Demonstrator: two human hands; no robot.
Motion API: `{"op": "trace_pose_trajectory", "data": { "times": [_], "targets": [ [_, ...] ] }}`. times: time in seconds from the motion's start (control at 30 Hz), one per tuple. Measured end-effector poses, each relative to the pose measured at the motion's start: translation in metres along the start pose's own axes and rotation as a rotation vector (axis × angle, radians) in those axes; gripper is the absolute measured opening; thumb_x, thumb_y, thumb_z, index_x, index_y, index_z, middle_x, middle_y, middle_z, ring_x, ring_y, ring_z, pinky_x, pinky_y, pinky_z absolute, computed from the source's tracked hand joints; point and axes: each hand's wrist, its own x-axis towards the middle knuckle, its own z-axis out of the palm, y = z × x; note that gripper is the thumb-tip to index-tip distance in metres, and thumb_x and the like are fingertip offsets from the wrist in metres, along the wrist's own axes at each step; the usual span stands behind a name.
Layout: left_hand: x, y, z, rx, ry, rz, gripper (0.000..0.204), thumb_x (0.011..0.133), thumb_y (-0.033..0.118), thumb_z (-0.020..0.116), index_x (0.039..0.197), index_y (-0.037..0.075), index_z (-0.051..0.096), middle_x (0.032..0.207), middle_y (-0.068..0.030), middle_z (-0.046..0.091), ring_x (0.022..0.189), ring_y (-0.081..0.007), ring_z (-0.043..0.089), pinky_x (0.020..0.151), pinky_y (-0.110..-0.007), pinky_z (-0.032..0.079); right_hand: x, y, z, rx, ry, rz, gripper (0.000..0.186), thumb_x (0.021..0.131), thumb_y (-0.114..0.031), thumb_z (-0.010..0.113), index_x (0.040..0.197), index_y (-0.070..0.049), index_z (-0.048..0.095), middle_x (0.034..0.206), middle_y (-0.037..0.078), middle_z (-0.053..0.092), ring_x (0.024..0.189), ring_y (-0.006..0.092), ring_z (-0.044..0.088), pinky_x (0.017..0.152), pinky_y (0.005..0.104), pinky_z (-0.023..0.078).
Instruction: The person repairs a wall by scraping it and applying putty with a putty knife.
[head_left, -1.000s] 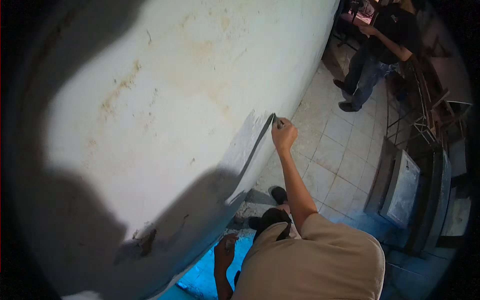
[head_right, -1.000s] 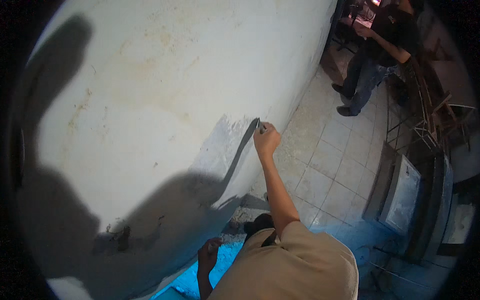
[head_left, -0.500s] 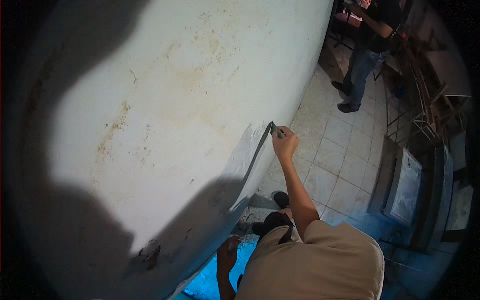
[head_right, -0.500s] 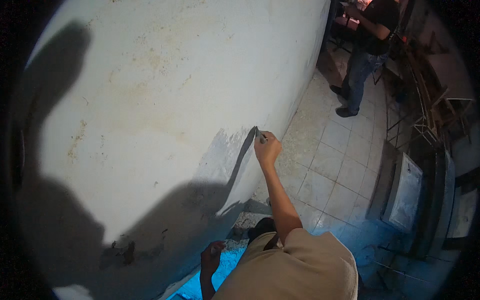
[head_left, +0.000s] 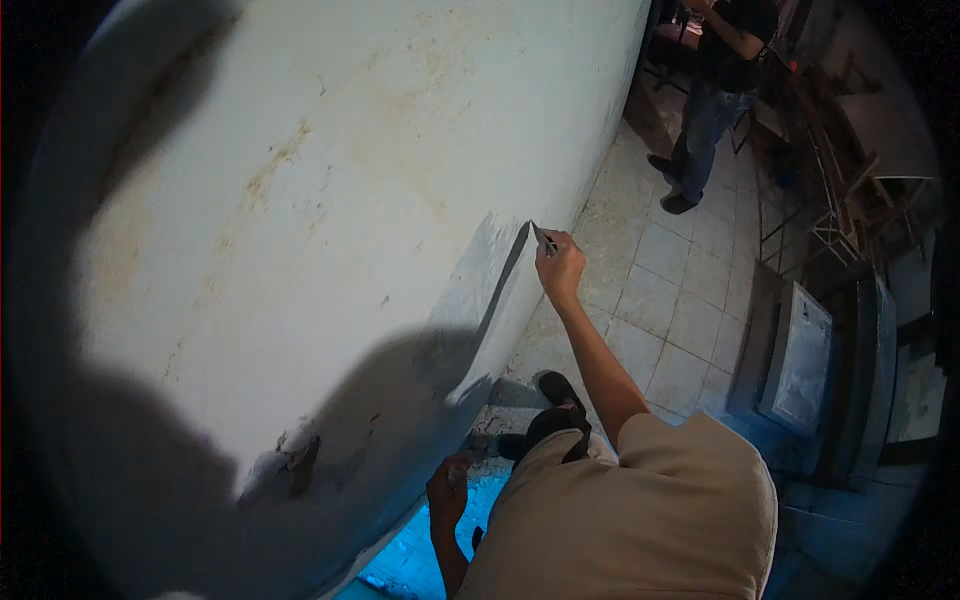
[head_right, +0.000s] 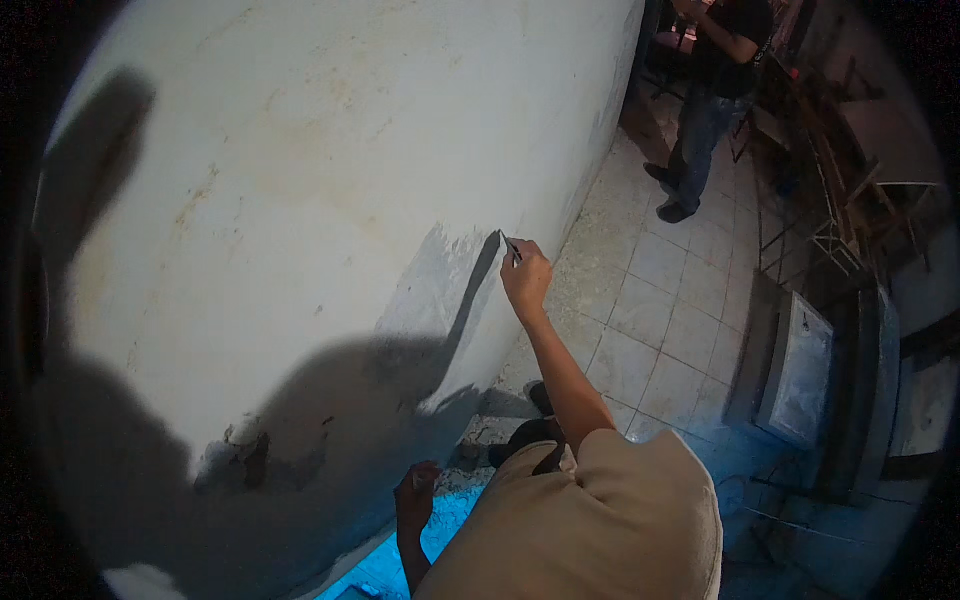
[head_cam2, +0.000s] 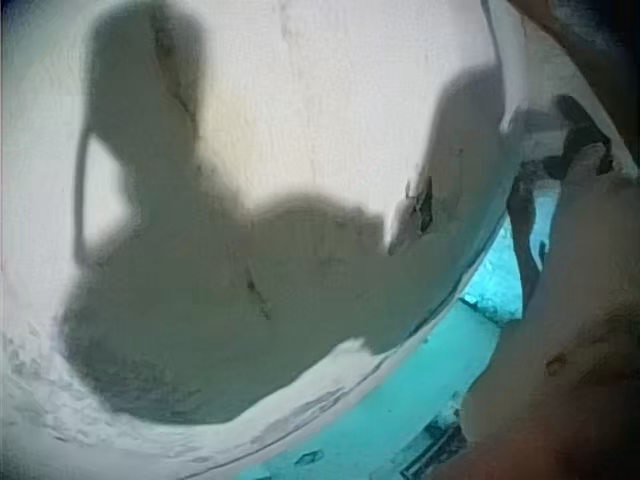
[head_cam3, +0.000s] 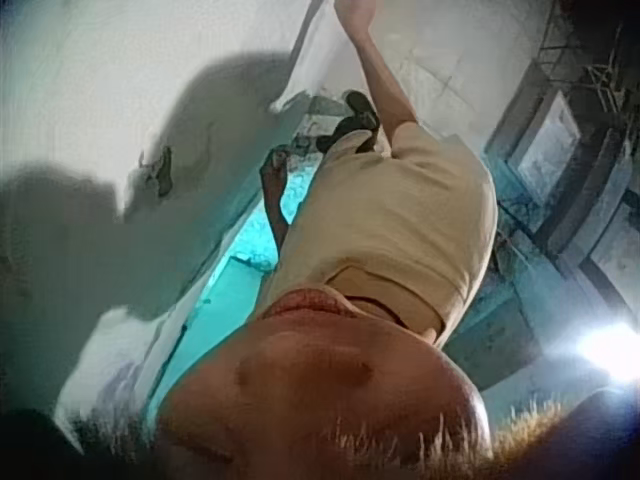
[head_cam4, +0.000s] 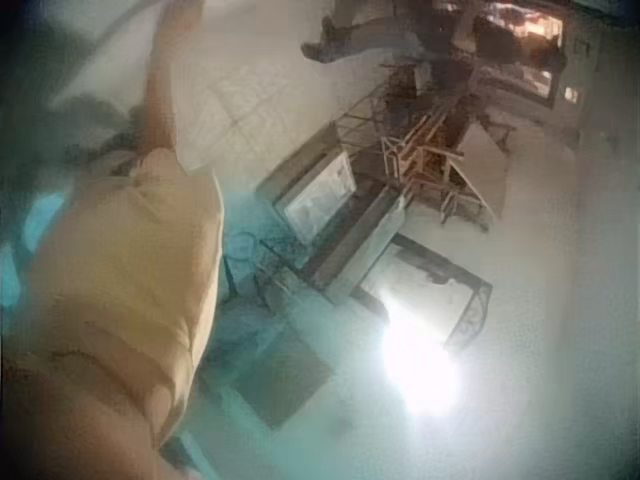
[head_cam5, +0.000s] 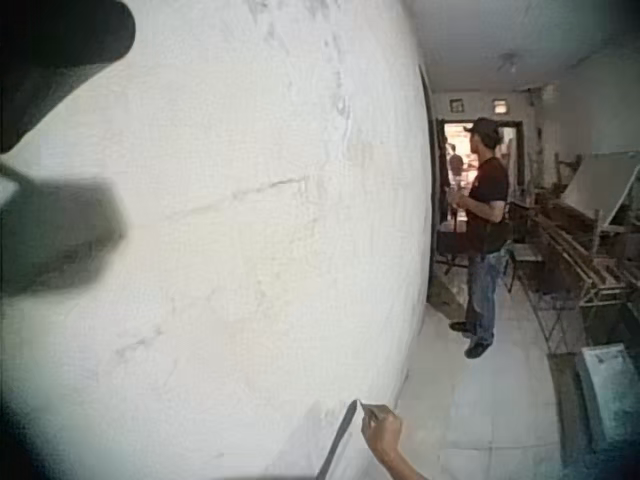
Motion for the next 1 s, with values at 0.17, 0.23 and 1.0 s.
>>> {"op": "trace_pose_trajectory", "data": {
  "times": [0.17,0.23,1.0],
  "targets": [
    [-0.019,-0.011,-0.011,-0.049,0.057,0.033,0.017,0.087,0.017,0.053,0.097,0.004,0.058,0.093,-0.0105,0.064,0.089,-0.0182,0.06,0.079,-0.032,0.045,-0.006,-0.004,-0.015,-0.075,-0.044,-0.227,0.017,0.07,-0.002,0.059,0.087,-0.005,0.065,0.081,0.01,0.061,0.067,0.028,0.06,0.061,0.0358,0.048],
    [-0.025,-0.017,-0.012,-0.075,0.081,0.0,0.018,0.087,0.016,0.053,0.098,0.004,0.058,0.093,-0.0106,0.063,0.089,-0.0179,0.06,0.08,-0.032,0.045,-0.012,0.001,-0.018,-0.102,-0.096,-0.208,0.019,0.069,-0.003,0.06,0.088,-0.006,0.066,0.082,0.011,0.062,0.069,0.0282,0.061,0.062,0.0347,0.049],
    [-0.006,0.053,0.11,-0.124,0.229,-0.325,0.019,0.089,0.015,0.049,0.101,0.003,0.058,0.088,-0.0128,0.065,0.084,-0.0193,0.062,0.072,-0.03,0.047,-0.018,0.045,0.026,0.149,-0.354,0.509,0.029,0.062,-0.01,0.065,0.09,0.0,0.067,0.078,0.019,0.065,0.069,0.0278,0.064,0.069,0.0336,0.05]
  ]
}}
